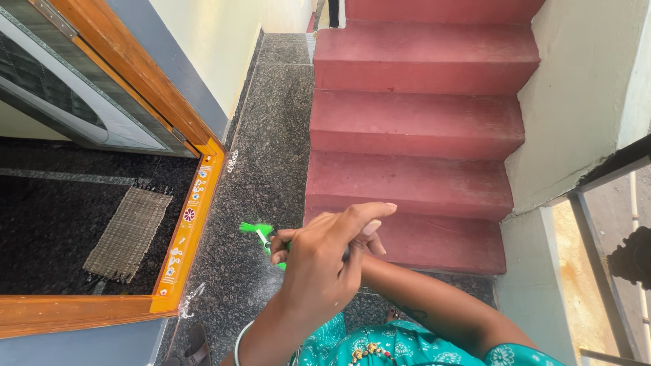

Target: The person assembles and disassembles a green squeegee-like cleaning tool by repeatedly attaching and removing the handle and head components by hand.

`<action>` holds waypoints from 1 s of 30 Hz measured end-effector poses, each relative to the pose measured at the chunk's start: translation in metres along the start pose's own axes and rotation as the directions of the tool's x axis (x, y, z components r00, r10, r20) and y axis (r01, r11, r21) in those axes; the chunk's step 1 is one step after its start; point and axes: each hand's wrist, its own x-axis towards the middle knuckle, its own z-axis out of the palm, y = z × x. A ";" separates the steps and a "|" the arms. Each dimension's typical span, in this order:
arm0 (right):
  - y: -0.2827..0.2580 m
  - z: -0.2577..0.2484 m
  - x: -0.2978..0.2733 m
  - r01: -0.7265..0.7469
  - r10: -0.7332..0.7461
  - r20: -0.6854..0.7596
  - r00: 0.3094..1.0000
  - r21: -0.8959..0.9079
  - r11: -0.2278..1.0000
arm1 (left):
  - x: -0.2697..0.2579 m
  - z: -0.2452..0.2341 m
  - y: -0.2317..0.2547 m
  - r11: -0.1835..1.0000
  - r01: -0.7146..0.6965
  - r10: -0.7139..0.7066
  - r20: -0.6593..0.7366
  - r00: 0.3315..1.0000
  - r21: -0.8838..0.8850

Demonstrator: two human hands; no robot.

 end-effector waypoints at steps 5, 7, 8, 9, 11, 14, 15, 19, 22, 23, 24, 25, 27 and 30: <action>-0.042 0.007 0.012 0.194 -0.023 0.236 0.971 -0.735 0.650 | -0.016 -0.028 0.061 0.998 -0.036 0.030 -0.115 0.993 -0.046; -0.042 0.008 0.009 0.230 -0.091 0.214 0.973 -0.824 0.518 | -0.027 -0.052 0.066 0.988 -0.144 0.139 0.088 0.986 0.053; -0.045 0.008 0.006 0.241 -0.127 0.205 0.970 -0.862 0.445 | -0.033 -0.066 0.064 0.974 -0.205 0.185 0.192 0.964 0.092; -0.050 0.006 0.001 0.199 -0.107 0.170 0.980 -0.900 0.388 | -0.038 -0.076 0.061 0.986 -0.164 0.164 0.189 0.968 -0.011; -0.068 0.000 -0.017 0.109 -0.074 0.092 0.993 -0.958 0.267 | -0.046 -0.086 0.048 0.972 -0.078 0.122 0.191 0.974 -0.220; -0.093 -0.017 -0.039 0.042 -0.161 0.024 0.987 -0.994 0.103 | -0.046 -0.080 0.023 0.926 -0.195 0.246 0.125 0.961 -0.324; -0.101 -0.027 -0.047 -0.004 -0.191 -0.014 0.981 -0.999 0.048 | -0.045 -0.067 0.017 0.888 -0.204 0.212 -0.028 0.977 -0.413; -0.110 -0.100 -0.066 -0.277 -0.226 -0.250 0.942 -0.956 -0.096 | -0.016 0.012 -0.038 0.727 -0.170 -0.042 -0.290 0.956 -0.666; -0.091 -0.167 -0.079 -0.391 -0.192 -0.382 0.904 -0.921 -0.006 | 0.005 0.059 -0.085 0.508 0.076 -0.352 -0.126 0.928 -0.858; -0.080 -0.185 -0.085 -0.394 -0.193 -0.389 0.901 -0.919 0.017 | 0.007 0.070 -0.096 0.472 0.189 -0.428 -0.037 0.903 -0.861; -0.068 -0.201 -0.091 -0.395 -0.195 -0.395 0.898 -0.918 0.040 | 0.005 0.080 -0.105 0.522 0.224 -0.427 -0.025 0.904 -0.823; -0.055 -0.214 -0.095 -0.396 -0.196 -0.401 0.895 -0.916 0.062 | 0.002 0.088 -0.110 0.569 0.259 -0.428 -0.013 0.904 -0.781; -0.022 -0.223 -0.099 -0.425 -0.228 -0.432 0.872 -0.901 0.083 | -0.006 0.095 -0.115 0.667 0.291 -0.420 -0.024 0.907 -0.686; 0.005 -0.216 -0.089 -0.373 -0.303 -0.418 0.856 -0.907 0.196 | -0.012 0.089 -0.110 0.772 0.264 -0.385 -0.095 0.918 -0.579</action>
